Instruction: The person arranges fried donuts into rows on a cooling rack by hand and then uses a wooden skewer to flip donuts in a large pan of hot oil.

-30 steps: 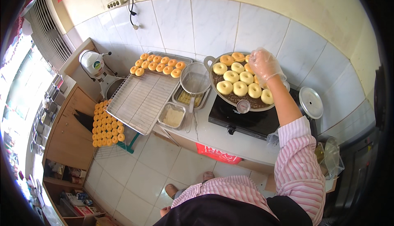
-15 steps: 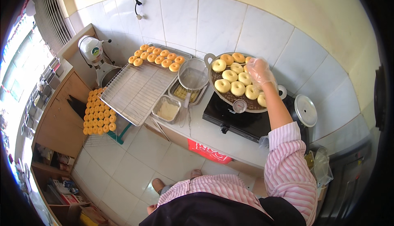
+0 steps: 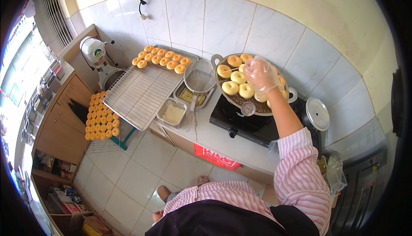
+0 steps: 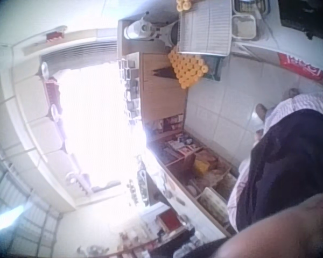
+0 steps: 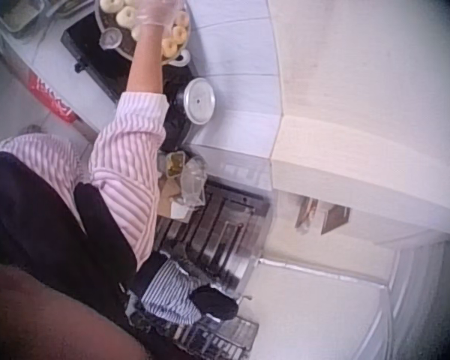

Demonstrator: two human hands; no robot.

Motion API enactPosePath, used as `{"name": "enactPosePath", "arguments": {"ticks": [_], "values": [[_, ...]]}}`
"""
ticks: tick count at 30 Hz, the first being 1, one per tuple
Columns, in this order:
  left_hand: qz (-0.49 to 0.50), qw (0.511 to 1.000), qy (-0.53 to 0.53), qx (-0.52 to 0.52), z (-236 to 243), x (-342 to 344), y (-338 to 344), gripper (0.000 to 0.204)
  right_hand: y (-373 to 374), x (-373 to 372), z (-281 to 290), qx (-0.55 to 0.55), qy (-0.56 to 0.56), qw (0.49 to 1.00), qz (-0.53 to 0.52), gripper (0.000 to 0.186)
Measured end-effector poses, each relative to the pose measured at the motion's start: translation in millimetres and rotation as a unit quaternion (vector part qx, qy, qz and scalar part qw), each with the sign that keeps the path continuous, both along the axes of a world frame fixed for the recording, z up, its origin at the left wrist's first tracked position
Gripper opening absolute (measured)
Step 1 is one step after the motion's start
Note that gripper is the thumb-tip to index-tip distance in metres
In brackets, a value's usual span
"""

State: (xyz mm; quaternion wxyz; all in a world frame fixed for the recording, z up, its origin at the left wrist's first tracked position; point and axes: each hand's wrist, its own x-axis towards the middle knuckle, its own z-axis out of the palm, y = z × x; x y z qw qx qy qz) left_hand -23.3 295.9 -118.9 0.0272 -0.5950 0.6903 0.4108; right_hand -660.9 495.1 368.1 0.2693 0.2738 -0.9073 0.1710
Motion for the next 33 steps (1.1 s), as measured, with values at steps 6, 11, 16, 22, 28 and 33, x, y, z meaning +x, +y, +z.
{"name": "enactPosePath", "arguments": {"ticks": [6, 11, 16, 22, 28, 33], "values": [[0.031, 0.999, -0.034, -0.001, -2.5, -0.1, 4.7, 0.032, 23.4, 1.6, 16.1, -0.035, -0.040, 0.998, -0.016, 0.021], [0.038, 0.999, -0.033, -0.006, -2.0, -1.4, 10.7, 0.029, 44.6, -4.7, 16.7, -0.033, -0.050, 0.997, -0.057, 0.024], [0.011, 0.999, -0.008, 0.035, -0.3, -5.8, 2.4, 0.029, 46.8, -19.4, -11.2, 0.040, -0.026, 0.996, -0.074, 0.022], [-0.018, 1.000, -0.003, 0.019, 1.9, -6.6, -5.4, 0.029, 52.7, -21.8, -33.3, 0.067, -0.039, 0.991, -0.105, 0.021], [-0.028, 0.999, -0.015, -0.006, 0.4, -8.0, -4.6, 0.030, 59.1, -19.2, -30.6, 0.100, 0.047, 0.991, -0.079, 0.024], [-0.029, 0.999, -0.012, 0.006, -1.3, -10.4, -6.2, 0.030, 63.5, -23.6, -20.0, 0.004, 0.029, 0.995, -0.092, 0.022]]}}
